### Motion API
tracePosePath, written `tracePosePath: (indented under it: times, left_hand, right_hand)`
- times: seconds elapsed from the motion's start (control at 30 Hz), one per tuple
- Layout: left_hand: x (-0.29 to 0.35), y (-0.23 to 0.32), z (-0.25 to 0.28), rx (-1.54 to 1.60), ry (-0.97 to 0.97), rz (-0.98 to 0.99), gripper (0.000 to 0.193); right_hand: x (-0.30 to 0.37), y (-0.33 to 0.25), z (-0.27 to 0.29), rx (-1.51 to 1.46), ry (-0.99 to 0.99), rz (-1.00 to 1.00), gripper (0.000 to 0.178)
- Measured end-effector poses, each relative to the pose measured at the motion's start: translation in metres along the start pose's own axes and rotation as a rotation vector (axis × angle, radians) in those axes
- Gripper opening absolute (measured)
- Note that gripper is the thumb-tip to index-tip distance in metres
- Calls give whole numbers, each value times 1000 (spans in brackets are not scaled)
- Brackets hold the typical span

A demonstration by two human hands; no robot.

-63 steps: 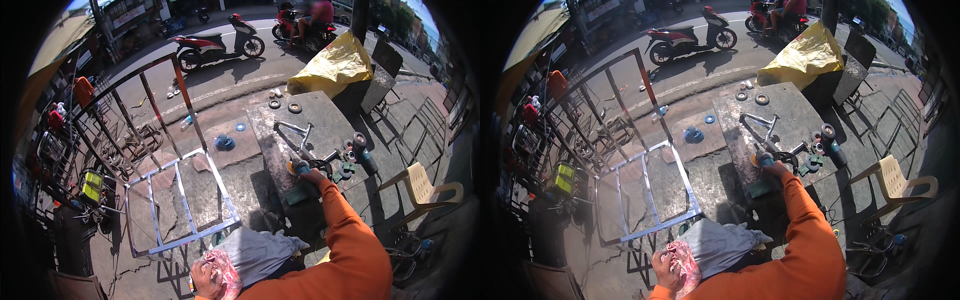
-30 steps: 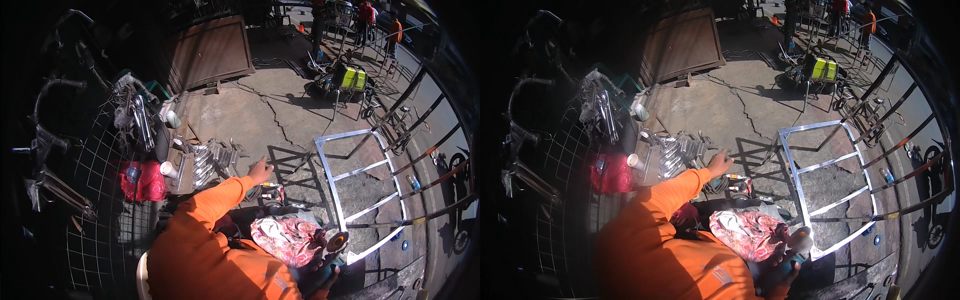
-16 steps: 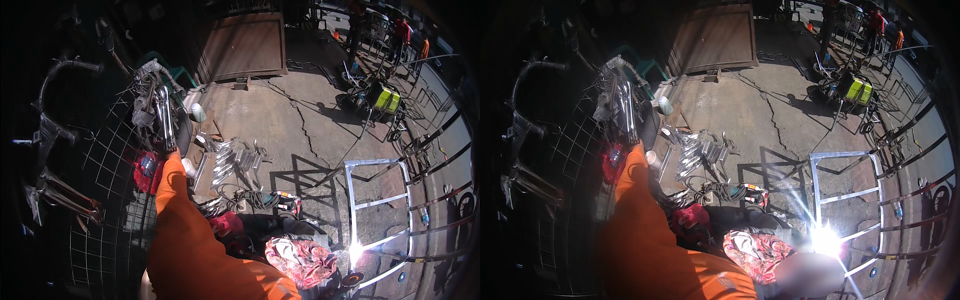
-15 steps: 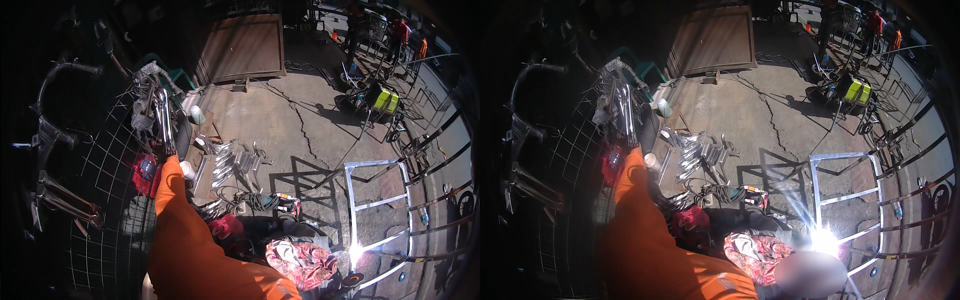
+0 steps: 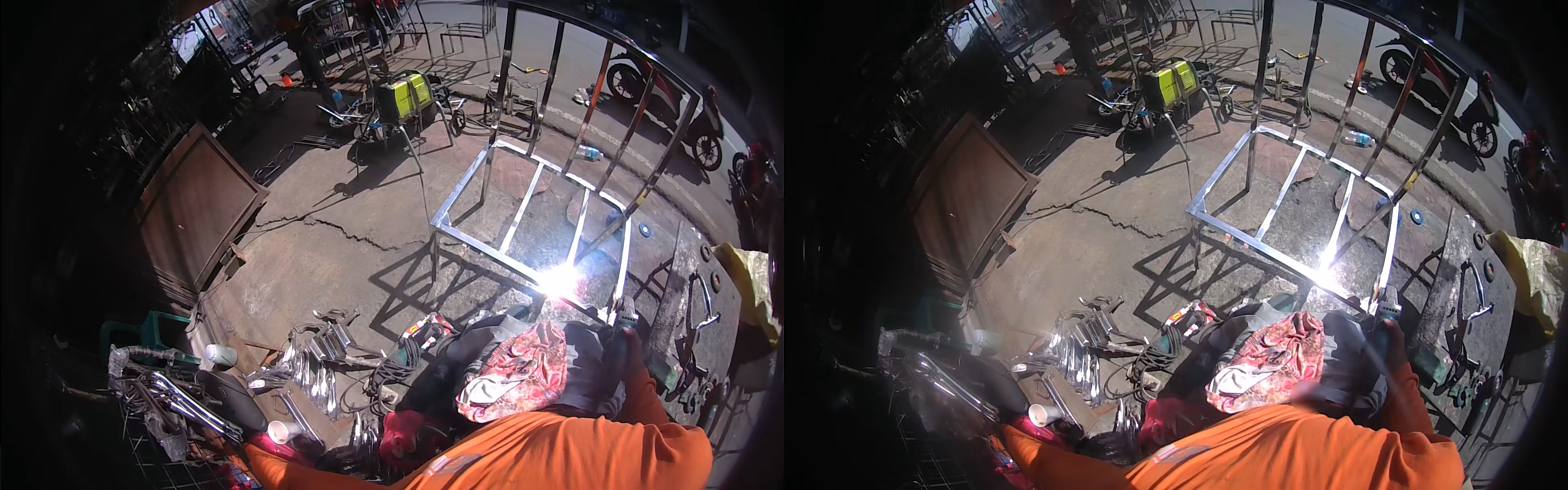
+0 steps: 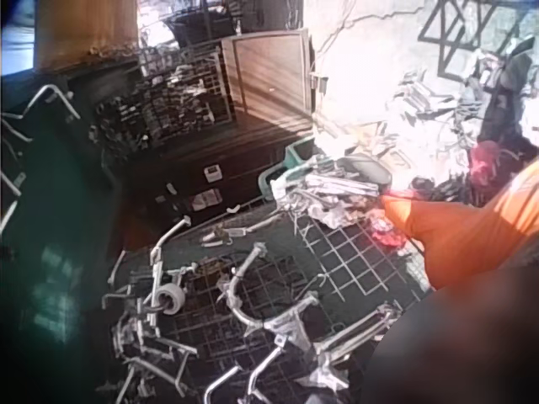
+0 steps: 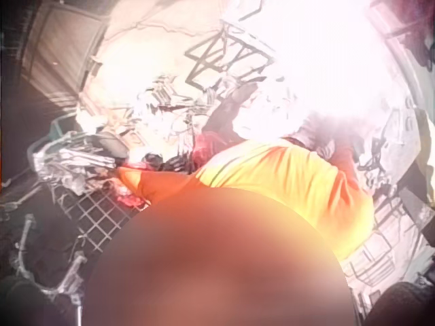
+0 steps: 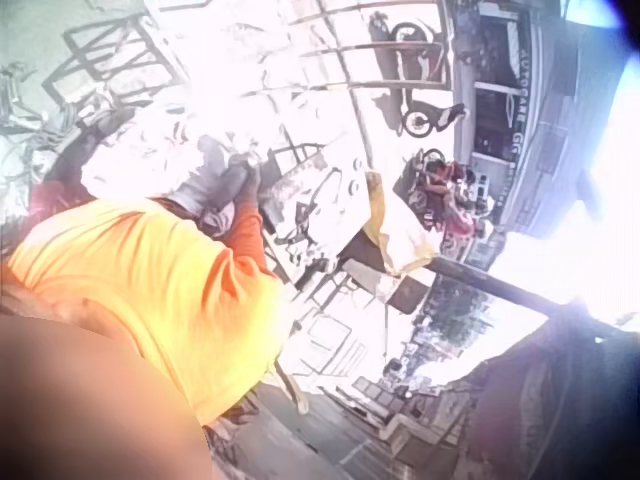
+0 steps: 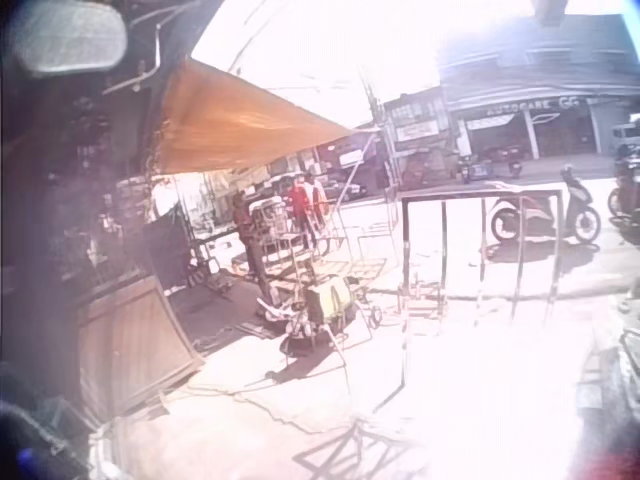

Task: The person uses an angle grinder to smooth the edges and weld seams of a metal frame. The person holds the frame steady with one hand while operating the grinder with the other, moving along the joints and edges of the frame.

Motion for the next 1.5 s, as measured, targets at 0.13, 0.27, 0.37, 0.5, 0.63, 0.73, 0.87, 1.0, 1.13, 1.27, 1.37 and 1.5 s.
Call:
tracePosePath:
  times: [0.13, 0.27, 0.37, 0.5, 0.63, 0.73, 0.87, 1.0, 1.13, 1.27, 1.37, 1.5]
  left_hand:
    - [34, 53, -94, 40, -330, -146, 56]
    - [66, 86, -150, 42, -536, -261, 56]
    - [84, 106, -177, 41, -623, -342, 57]
    - [98, 138, -218, 41, -730, -446, 57]
    - [108, 153, -233, 8, -751, -491, 57]
    - [116, 153, -237, -6, -770, -501, 57]
    - [130, 155, -243, -19, -799, -518, 58]
    - [147, 162, -252, -18, -837, -544, 58]
    - [172, 170, -263, -3, -889, -571, 58]
    - [213, 175, -276, 20, -960, -595, 59]
    - [248, 178, -285, 34, -1011, -611, 59]
    - [294, 181, -295, 41, -1050, -628, 59]
  right_hand:
    - [46, -64, -67, -171, -93, 99, 28]
    - [59, -89, -100, -118, -126, 142, 29]
    - [41, -84, -72, -38, -102, 172, 31]
    - [19, -52, -1, 6, -54, 214, 32]
    - [8, -26, 28, 11, -54, 257, 34]
    - [2, -15, 37, 46, -46, 302, 36]
    - [-6, 9, 58, -204, -57, 261, 37]
    - [-15, 30, 83, -289, 37, 259, 35]
    - [-22, 32, 90, -286, 150, 278, 27]
    - [-20, 32, 87, -389, 205, 246, 21]
    - [-15, 34, 95, -402, 287, 236, 25]
    - [-13, 39, 111, -360, 377, 201, 33]
Point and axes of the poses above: each hand's wrist, its own x-axis away from the middle knuckle, its own z-axis out of the back of the hand, y = z × x, the point moved 10 cm from there along -x, towards the middle knuckle, and after that the axes turned 15 degrees about x, right-handed, at the moved point
